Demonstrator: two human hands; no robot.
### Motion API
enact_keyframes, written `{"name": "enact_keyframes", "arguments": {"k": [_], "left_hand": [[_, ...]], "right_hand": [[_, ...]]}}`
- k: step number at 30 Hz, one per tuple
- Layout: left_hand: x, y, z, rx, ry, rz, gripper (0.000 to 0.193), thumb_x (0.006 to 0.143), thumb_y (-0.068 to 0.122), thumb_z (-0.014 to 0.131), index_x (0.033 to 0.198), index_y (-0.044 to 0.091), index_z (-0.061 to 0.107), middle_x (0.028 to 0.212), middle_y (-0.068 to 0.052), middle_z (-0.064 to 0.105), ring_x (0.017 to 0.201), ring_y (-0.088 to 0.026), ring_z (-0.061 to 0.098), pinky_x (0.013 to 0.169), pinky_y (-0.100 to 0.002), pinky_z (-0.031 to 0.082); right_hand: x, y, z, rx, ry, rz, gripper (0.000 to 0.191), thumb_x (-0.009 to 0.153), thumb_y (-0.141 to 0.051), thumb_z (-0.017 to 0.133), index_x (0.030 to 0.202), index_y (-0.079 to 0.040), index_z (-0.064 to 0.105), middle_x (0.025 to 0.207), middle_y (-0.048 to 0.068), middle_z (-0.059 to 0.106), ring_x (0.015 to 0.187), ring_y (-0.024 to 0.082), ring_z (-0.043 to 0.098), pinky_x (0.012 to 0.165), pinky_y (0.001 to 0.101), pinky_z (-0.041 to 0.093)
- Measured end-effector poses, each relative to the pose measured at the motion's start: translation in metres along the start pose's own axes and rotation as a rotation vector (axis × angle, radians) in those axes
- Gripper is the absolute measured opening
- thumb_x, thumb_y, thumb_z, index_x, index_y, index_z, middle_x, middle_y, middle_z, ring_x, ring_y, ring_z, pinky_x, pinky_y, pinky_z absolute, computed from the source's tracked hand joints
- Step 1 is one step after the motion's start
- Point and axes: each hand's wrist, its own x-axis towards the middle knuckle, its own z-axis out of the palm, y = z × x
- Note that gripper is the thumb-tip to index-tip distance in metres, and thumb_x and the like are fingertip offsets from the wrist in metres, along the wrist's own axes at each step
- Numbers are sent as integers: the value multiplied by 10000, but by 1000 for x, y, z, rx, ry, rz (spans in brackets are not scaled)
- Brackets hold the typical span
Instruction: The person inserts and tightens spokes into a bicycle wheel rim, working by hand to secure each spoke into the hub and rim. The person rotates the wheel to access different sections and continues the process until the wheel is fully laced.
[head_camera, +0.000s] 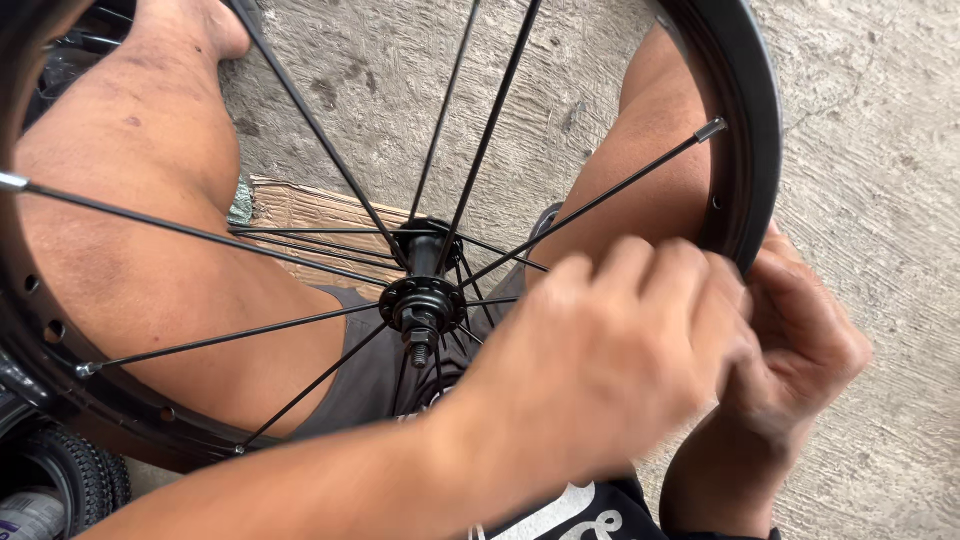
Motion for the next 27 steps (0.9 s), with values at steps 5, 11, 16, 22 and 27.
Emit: {"name": "enact_keyframes", "arguments": {"k": [5,11,16,22,27], "left_hand": [[-6,-21,-76,180,69,-20,221,1000,144,621,1147,-21,637,961,-139,682,808,-278,677,627,-374,542],[-37,-87,-145,428,14,-267,247,1101,109,593,1321,-2,588,1097,-166,703,909,-350,696,734,-438,552],[-42,-90,-147,441,42,-329,242,1109,86,594,1324,-24,580,1138,-179,726,912,-393,713,730,-473,562],[-52,-91,-155,559,-125,-578,232,1044,156,612,1213,-2,626,873,-161,725,695,-407,693,596,-504,532],[-69,-98,-151,581,-188,-637,245,1013,191,634,1157,-7,636,783,-182,688,678,-404,677,603,-511,539]], "right_hand": [[11,-5,3,54,-8,-11,329,1039,-132,677,1236,125,616,1162,190,703,1289,239,664,1191,382,511],[24,-17,3,-140,22,113,299,1018,-57,638,1257,123,637,1154,174,668,1097,187,708,1137,383,499],[42,-29,4,-305,-44,30,265,1078,-22,558,1305,95,632,1167,223,702,1148,206,691,1278,427,428],[76,-36,12,-298,-108,64,259,1089,-5,534,1310,77,642,1038,155,655,988,149,624,1255,402,431],[99,-39,16,-289,-176,19,229,1068,-1,546,1264,65,643,1114,154,691,1077,177,661,1258,415,421]]}}
